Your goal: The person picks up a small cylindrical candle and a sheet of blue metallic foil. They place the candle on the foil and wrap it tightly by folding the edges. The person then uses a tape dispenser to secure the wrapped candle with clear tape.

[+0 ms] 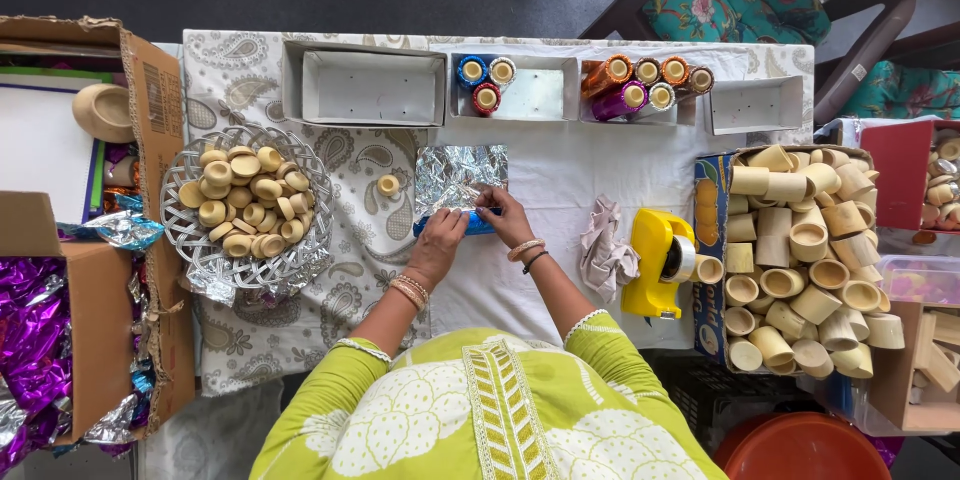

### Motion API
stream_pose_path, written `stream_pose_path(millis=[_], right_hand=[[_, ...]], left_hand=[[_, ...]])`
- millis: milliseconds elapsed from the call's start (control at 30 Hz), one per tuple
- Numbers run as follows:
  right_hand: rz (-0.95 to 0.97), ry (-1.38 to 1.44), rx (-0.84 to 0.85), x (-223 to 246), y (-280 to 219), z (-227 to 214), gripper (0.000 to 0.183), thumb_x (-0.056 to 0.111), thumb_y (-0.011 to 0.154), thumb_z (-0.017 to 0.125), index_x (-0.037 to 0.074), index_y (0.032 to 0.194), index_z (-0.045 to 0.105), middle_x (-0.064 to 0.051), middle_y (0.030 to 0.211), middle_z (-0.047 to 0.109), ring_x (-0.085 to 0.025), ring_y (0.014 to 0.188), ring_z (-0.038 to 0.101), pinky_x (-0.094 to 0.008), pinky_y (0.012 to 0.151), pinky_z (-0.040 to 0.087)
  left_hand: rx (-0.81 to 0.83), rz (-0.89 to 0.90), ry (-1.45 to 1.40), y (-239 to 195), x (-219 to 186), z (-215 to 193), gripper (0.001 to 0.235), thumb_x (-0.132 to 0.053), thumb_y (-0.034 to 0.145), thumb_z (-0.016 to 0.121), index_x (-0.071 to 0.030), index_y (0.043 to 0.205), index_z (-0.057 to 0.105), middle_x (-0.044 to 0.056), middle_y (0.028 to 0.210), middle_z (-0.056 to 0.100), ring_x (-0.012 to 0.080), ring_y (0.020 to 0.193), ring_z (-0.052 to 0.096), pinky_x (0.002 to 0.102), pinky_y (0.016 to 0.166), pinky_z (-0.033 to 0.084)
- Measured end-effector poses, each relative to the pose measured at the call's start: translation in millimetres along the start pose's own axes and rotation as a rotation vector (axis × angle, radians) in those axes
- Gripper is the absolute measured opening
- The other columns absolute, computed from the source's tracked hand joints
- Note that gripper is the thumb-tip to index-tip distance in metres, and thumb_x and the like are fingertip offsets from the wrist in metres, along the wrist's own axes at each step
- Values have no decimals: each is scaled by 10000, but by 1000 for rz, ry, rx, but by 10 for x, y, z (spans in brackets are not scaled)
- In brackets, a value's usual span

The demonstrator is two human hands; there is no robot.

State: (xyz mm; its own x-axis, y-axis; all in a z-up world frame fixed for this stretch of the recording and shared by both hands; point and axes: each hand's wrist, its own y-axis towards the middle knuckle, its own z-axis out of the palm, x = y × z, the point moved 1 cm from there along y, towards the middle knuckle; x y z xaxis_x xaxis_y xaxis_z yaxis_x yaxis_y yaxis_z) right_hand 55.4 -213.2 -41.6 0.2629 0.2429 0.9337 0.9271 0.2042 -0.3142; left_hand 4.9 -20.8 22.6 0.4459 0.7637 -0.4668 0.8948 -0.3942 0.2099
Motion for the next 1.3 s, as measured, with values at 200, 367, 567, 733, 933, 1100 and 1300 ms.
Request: stream_pose_path(millis=[200,367,567,733,933,1100,1300], right_hand=[[-1,31,-24,-37,5,-57,126,17,925,706,38,1044,669,12,992,679,-85,916,597,-254,868,518],[95,-12,-61,-36,36,-234,112,62,920,761,46,1004,689,20,896,681,-72,829,596,-240,779,526],[88,82,-54,-127,73,-276,110,41,907,757,54,988,684,33,879,686,-41,802,609,-219,747,534],[90,7,-108,-135,22,-304,86,19,930,716,58,1002,690,30,873,689,-46,804,607,-219,748,527],[90,-35,-237,-138,-243,-437,177,-71,922,630,42,1042,694,-20,850,685,-74,729,596,-254,656,518],[-110,-267,-514,374,-840,-667,162,-47,933,643,40,1066,678,-45,914,685,-116,765,647,-267,691,542],[-276,-443,-1023,431,-1879,-1332,121,7,1010,642,41,1123,667,-63,1041,636,-168,905,612,-302,802,524]], left_hand=[[39,-68,-35,69,-21,-59,329,-26,878,637,-22,1206,662,95,1098,653,261,1095,588,390,984,486],[67,-71,-52,97,-45,-98,381,-16,865,625,-27,1245,651,85,1094,643,266,1090,572,393,963,474],[67,-52,-22,70,-1,-28,390,-1,863,622,-28,1252,638,93,1111,640,291,1117,566,411,982,462],[85,-35,-75,104,32,-52,398,-5,860,644,-37,1256,630,90,1127,638,290,1121,568,412,1006,461],[93,14,-101,143,112,-59,414,-47,825,702,-46,1234,640,86,1154,640,306,1114,562,423,978,457],[160,43,-134,199,227,17,397,-86,842,718,-38,1230,654,86,1133,647,300,1091,562,417,1004,461],[174,39,-189,239,283,35,388,-81,826,732,-44,1207,668,78,1112,666,309,1063,562,415,989,459]])
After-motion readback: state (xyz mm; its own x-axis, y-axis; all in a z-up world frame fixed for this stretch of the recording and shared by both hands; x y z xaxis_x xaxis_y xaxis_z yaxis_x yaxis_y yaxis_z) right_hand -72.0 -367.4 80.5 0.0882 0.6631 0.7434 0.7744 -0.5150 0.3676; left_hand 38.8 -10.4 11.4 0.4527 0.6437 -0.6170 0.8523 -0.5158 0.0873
